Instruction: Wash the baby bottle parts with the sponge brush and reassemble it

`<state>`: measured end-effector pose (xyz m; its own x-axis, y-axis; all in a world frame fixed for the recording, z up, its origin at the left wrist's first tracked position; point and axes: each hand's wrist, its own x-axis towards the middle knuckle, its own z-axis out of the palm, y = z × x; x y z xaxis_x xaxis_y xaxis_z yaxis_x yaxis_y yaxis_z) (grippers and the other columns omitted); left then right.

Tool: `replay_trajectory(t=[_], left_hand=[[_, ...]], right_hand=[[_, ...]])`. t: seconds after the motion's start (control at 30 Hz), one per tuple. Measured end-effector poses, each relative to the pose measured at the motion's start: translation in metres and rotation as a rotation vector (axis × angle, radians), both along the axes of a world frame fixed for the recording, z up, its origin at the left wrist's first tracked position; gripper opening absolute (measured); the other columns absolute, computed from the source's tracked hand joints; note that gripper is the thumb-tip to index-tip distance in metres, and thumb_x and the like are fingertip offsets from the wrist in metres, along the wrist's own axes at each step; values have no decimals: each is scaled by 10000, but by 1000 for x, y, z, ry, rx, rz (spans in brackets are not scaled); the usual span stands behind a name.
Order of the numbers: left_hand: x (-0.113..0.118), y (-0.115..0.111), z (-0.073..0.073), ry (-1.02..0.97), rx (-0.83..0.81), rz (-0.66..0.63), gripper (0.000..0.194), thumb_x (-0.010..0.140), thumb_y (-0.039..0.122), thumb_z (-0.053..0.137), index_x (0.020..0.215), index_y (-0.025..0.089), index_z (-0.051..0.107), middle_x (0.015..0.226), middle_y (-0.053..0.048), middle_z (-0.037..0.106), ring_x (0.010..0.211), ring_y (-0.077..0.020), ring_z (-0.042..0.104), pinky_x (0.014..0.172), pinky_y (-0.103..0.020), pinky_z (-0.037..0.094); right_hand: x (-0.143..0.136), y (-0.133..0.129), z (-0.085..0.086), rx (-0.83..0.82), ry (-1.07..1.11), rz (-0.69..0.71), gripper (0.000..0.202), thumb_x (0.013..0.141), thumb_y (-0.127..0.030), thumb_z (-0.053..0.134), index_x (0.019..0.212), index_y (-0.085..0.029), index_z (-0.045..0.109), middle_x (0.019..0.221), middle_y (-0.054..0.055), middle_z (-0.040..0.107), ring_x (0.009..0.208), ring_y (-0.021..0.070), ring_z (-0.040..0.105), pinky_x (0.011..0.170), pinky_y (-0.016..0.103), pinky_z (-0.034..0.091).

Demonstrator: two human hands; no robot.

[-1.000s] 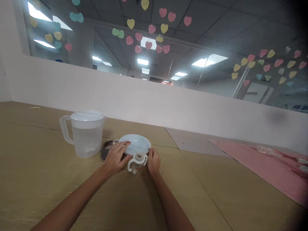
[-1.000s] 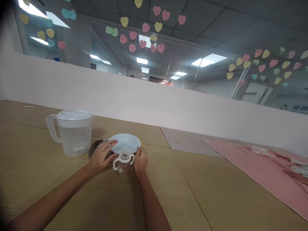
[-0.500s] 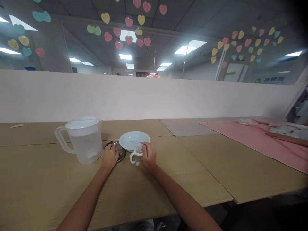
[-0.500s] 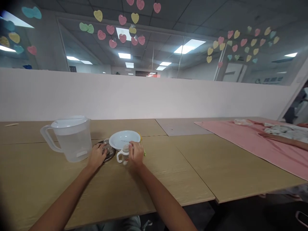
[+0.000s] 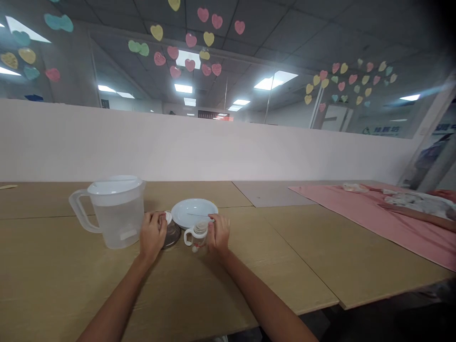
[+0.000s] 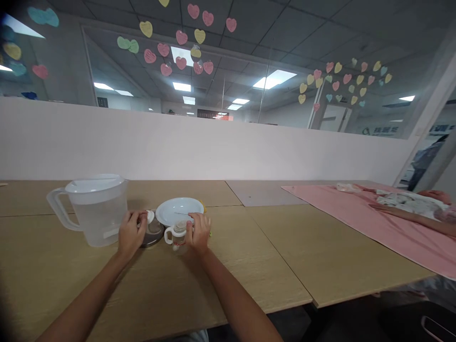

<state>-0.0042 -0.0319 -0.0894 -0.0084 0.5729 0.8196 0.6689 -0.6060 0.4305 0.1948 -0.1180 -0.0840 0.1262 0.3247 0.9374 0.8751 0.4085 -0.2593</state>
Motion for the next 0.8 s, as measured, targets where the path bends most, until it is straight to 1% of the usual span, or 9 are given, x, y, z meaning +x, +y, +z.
replay_trajectory(t=[0.1, 0.2, 0.27, 0.3, 0.37, 0.47, 0.53, 0.67, 0.8], left_hand=[[11, -20, 13, -80, 261, -139, 222, 897, 263, 446, 973, 146, 617, 934, -88, 545, 863, -185, 568, 805, -315, 475], [24, -40, 15, 12, 468, -243, 163, 875, 189, 512, 1007, 158, 602, 945, -85, 569, 885, -179, 569, 824, -312, 475], [29, -49, 13, 103, 556, -327, 176, 868, 152, 527, 1033, 169, 585, 943, -78, 582, 889, -171, 576, 822, -308, 484], [31, -51, 11, 129, 579, -358, 184, 868, 146, 528, 1044, 174, 576, 945, -76, 585, 898, -169, 580, 824, -309, 490], [32, -52, 9, 122, 597, -387, 180, 873, 153, 527, 1047, 184, 564, 968, -77, 583, 944, -177, 586, 846, -331, 497], [32, -52, 9, 39, 579, -425, 132, 886, 161, 501, 1006, 190, 551, 1020, -80, 588, 1019, -189, 585, 876, -371, 496], [34, -54, 11, -62, 511, -475, 95, 900, 168, 472, 964, 190, 537, 991, -65, 614, 1011, -182, 600, 868, -373, 500], [39, -62, 17, -337, 214, -489, 126, 919, 256, 440, 902, 177, 537, 900, -56, 648, 914, -174, 634, 784, -331, 511], [40, -67, 25, -500, -9, -443, 244, 910, 376, 446, 842, 165, 550, 781, -35, 636, 723, -143, 609, 653, -264, 479]], right_hand=[[-2, -6, 7, 58, -153, 15, 310, 931, -339, 347, 1105, -165, 536, 1009, 104, 631, 973, 220, 570, 843, 397, 395], [-6, -8, 12, 154, -379, 55, 472, 898, -472, 400, 1214, -134, 492, 1084, 129, 640, 1064, 245, 561, 974, 457, 353], [-7, -6, 13, 214, -494, 46, 590, 878, -559, 402, 1266, -118, 461, 1126, 144, 635, 1120, 258, 544, 1039, 488, 313], [-8, -5, 13, 228, -530, 32, 601, 884, -567, 392, 1275, -116, 456, 1135, 147, 634, 1133, 256, 542, 1054, 492, 310], [-8, -2, 11, 236, -579, 24, 549, 918, -517, 373, 1271, -106, 459, 1131, 149, 638, 1134, 236, 550, 1045, 460, 362], [-11, 1, 9, 264, -581, 71, 488, 946, -423, 382, 1280, -72, 437, 1124, 167, 633, 1133, 216, 557, 956, 373, 483], [-16, 1, 9, 301, -532, 121, 511, 941, -402, 407, 1315, -54, 394, 1128, 184, 624, 1146, 230, 552, 915, 364, 523], [-29, -2, 9, 284, -439, 170, 535, 928, -349, 457, 1369, -73, 333, 1181, 191, 596, 1174, 256, 536, 888, 390, 550], [-37, -4, 7, 188, -437, 173, 424, 936, -326, 439, 1316, -140, 422, 1217, 165, 583, 1168, 248, 544, 876, 392, 557]])
